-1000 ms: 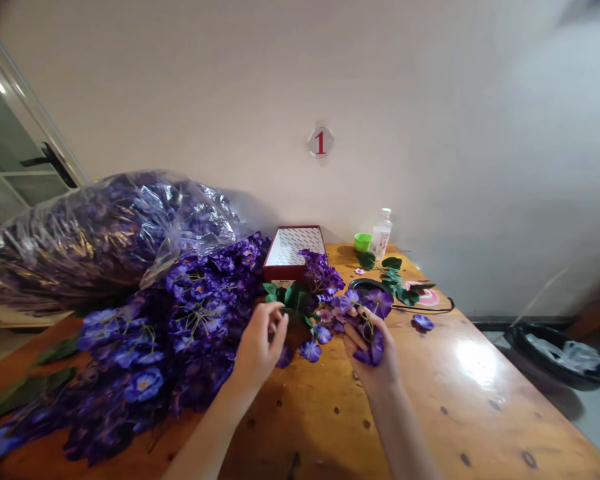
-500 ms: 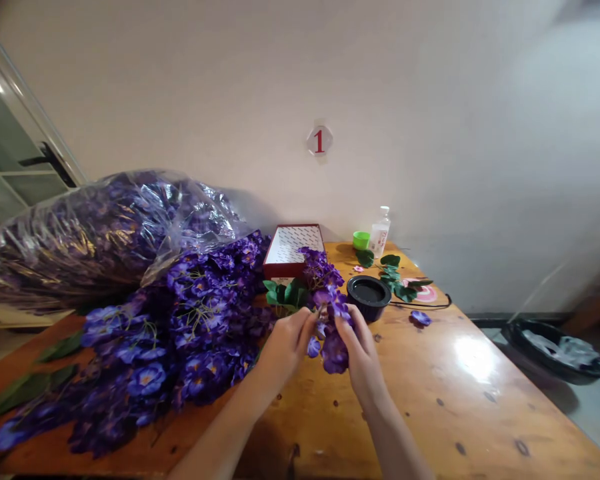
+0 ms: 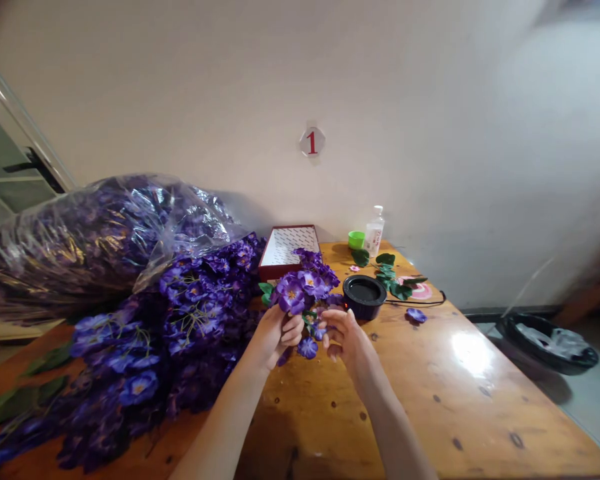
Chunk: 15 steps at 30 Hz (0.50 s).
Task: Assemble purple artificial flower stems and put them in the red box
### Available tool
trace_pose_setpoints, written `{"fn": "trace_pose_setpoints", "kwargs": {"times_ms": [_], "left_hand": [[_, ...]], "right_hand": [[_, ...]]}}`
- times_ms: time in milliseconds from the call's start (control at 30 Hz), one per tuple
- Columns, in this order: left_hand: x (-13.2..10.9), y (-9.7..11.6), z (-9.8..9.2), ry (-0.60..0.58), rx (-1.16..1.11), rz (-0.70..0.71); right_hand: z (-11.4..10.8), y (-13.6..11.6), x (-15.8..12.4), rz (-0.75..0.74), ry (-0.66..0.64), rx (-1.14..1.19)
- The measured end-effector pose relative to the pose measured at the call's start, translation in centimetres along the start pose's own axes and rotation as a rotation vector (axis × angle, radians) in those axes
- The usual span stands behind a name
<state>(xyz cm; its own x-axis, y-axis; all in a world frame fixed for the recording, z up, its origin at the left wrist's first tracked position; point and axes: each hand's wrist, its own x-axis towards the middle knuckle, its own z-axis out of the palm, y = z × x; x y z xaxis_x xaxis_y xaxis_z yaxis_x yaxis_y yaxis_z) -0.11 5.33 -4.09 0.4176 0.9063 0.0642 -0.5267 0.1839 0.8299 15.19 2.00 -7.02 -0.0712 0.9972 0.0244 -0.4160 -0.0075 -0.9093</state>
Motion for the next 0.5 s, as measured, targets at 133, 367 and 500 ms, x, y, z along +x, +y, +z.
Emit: {"fn": "trace_pose_setpoints", "kwargs": {"times_ms": [133,367,500], "left_hand": [[-0.3,0.3,-0.1,-0.034,-0.078,-0.097],[-0.3,-0.3,-0.2,0.017,-0.035,-0.099],[-0.4,-1.2,-0.3,0.045,0.001,-0.068]], "right_hand": [[0.7,0.3,0.5,0.025,-0.090,-0.031],[3.5,0.0,0.6,-0.014,-0.068,-0.001],[4.6,-0.1,0.5,-0.054,-0.013,-0.124]]}}
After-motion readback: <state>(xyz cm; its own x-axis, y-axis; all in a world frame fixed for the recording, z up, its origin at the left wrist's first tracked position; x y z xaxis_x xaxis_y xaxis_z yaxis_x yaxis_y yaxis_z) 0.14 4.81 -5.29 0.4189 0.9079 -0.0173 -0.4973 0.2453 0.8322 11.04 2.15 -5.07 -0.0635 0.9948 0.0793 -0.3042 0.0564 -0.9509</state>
